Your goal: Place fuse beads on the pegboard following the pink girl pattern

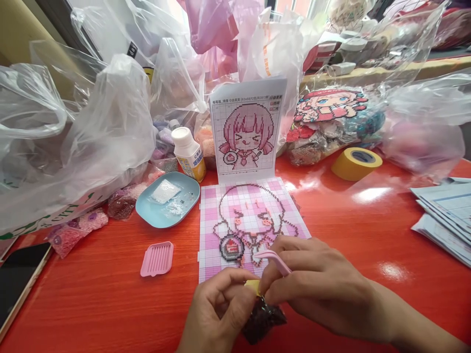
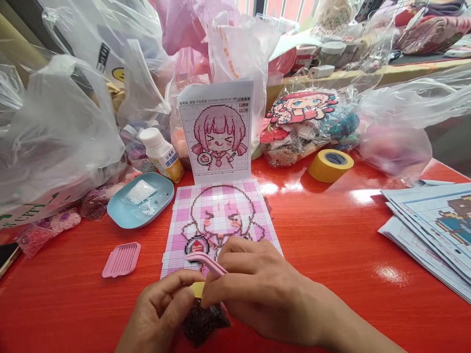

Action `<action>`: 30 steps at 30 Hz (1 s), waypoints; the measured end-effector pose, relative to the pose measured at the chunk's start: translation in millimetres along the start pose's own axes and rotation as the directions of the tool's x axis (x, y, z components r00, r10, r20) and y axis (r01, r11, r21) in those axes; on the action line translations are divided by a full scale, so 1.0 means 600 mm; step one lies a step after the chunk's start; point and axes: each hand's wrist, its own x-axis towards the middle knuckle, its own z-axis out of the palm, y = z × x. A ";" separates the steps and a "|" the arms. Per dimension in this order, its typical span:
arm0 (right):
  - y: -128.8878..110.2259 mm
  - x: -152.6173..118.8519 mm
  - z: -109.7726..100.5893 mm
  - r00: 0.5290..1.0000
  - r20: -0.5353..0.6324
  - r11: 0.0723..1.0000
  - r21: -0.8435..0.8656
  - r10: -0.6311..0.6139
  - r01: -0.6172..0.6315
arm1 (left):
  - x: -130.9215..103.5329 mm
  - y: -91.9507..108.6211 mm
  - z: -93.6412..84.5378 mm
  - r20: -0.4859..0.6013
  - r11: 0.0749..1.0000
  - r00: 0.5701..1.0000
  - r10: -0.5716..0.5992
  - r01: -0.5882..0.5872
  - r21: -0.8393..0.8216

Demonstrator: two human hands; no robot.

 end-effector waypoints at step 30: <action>0.004 0.003 0.023 0.823 -0.205 0.799 0.445 0.530 -0.404 | 0.005 0.114 -0.042 0.503 -0.282 0.423 0.754 -0.483 0.829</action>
